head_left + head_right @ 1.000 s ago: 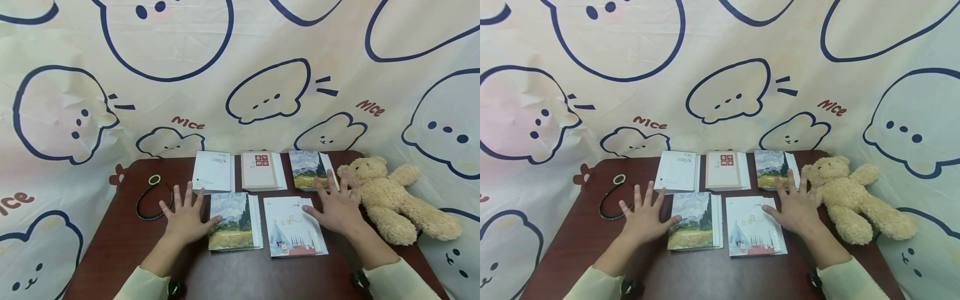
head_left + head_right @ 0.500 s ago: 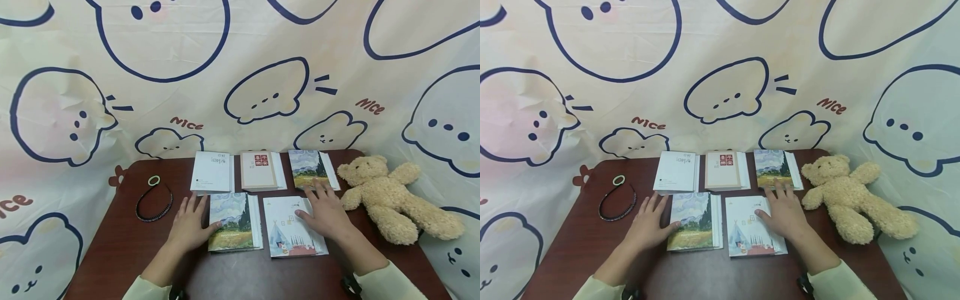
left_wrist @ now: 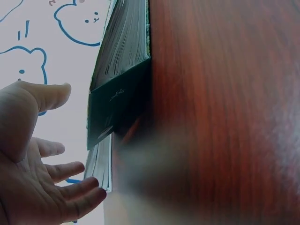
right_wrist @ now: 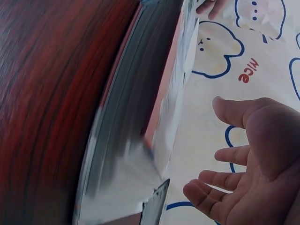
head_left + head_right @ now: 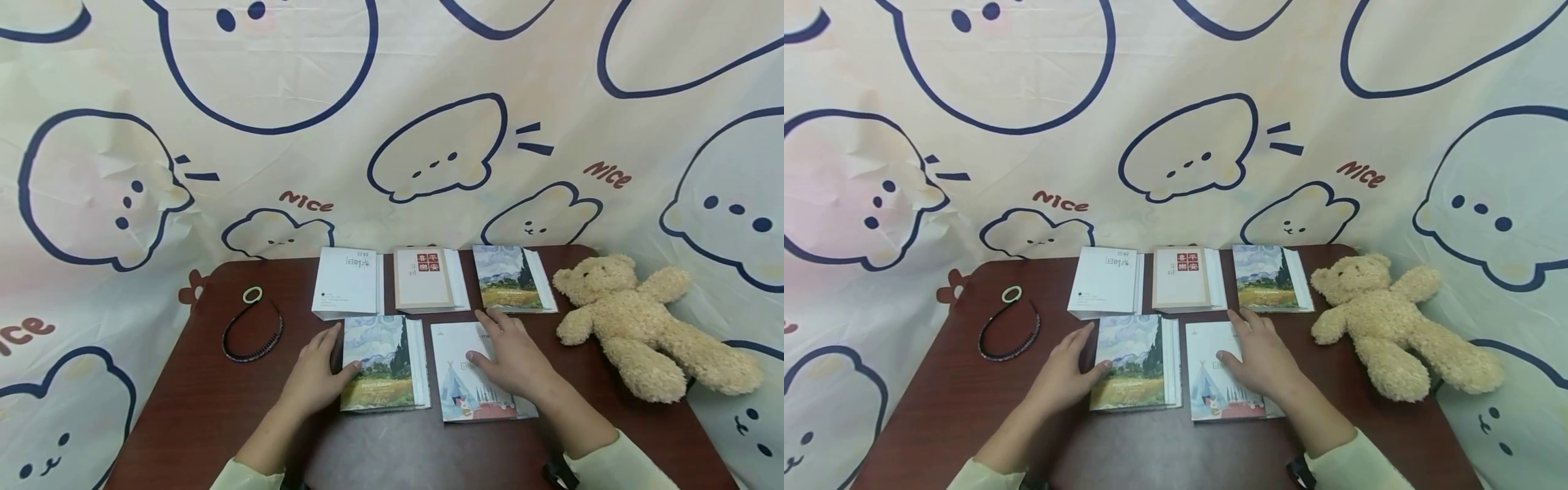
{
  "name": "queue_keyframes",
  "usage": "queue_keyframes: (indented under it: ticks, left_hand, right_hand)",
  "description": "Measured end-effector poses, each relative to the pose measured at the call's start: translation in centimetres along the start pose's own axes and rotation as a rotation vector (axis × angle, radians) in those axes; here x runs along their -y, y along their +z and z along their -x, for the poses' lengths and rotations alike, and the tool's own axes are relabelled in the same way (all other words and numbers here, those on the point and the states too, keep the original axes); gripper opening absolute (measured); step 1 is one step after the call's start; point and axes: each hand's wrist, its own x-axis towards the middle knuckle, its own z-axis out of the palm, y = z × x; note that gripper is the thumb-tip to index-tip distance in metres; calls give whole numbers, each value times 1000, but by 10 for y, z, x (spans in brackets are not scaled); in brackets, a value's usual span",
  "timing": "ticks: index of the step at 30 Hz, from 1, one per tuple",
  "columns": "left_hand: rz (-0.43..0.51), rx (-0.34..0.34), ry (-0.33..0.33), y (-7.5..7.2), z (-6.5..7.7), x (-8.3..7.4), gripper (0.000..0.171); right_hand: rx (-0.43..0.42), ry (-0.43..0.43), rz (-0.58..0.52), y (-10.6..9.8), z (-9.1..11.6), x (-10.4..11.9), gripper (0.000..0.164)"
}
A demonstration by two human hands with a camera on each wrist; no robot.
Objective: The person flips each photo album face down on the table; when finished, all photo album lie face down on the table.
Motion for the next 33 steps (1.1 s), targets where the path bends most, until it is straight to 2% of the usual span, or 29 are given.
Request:
queue_keyframes:
  ticks: [11, 18, 33]
  left_hand:
    - [146, -1, -25, 8, 3, 3, 88]
    - [217, 11, -22, 11, 4, 3, 87]
    - [337, 48, -39, 15, 3, 7, 85]
  right_hand:
    - [66, -3, -137, 12, 1, 22, 80]
    - [68, -78, -177, 22, -1, 34, 74]
    - [149, -123, -310, 34, -4, 62, 71]
